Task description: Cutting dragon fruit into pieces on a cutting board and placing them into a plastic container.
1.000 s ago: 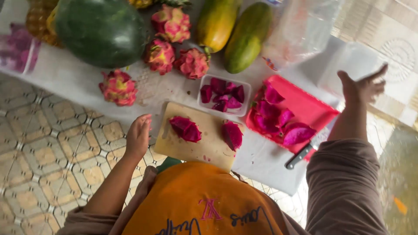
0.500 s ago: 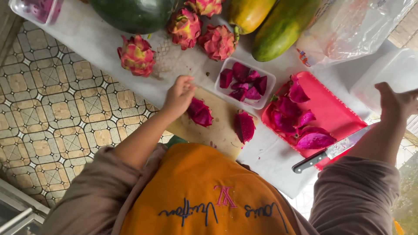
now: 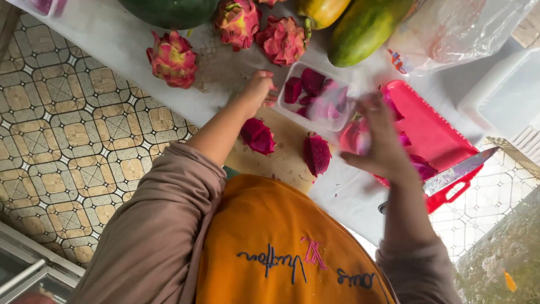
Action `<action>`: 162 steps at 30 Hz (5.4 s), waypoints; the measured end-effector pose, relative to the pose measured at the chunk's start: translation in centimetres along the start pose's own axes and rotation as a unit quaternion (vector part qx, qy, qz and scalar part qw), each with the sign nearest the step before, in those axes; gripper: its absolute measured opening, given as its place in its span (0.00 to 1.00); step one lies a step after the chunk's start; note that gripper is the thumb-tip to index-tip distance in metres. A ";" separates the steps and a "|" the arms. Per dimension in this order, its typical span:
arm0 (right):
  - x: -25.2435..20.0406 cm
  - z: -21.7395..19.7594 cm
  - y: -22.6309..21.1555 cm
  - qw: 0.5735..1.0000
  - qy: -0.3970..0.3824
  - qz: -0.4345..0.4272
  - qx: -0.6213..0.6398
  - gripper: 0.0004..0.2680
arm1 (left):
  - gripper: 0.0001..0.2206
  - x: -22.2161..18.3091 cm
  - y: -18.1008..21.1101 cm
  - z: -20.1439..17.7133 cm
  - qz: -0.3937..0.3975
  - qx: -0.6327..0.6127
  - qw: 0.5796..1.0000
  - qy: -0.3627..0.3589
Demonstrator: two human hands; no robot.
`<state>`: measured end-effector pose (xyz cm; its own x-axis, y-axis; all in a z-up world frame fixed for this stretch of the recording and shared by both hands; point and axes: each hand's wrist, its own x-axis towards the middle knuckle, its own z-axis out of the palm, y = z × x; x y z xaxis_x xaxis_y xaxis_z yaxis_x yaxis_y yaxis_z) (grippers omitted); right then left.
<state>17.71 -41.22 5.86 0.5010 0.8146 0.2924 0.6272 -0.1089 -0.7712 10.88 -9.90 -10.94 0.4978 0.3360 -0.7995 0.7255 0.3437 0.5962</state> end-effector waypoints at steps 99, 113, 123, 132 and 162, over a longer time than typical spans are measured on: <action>1.7 3.5 10.4 0.824 0.126 0.517 0.192 0.05 | 0.20 -7.4 3.3 2.1 0.006 -0.040 0.999 -0.015; 3.9 2.8 8.6 0.813 0.133 0.530 0.200 0.06 | 0.22 -8.4 4.5 1.4 0.025 -0.115 0.992 -0.049; 11.9 0.6 0.2 0.886 0.111 0.435 0.116 0.03 | 0.17 -21.1 12.4 -6.6 -0.014 -0.137 0.988 -0.063; 30.4 14.6 -6.1 0.977 -0.018 0.212 -0.020 0.01 | 0.16 -20.7 10.2 -27.4 0.030 -0.342 0.939 0.004; 61.6 57.8 -9.1 0.940 -0.199 0.047 -0.271 0.32 | 0.31 5.8 10.1 -62.8 0.138 -0.348 0.914 0.153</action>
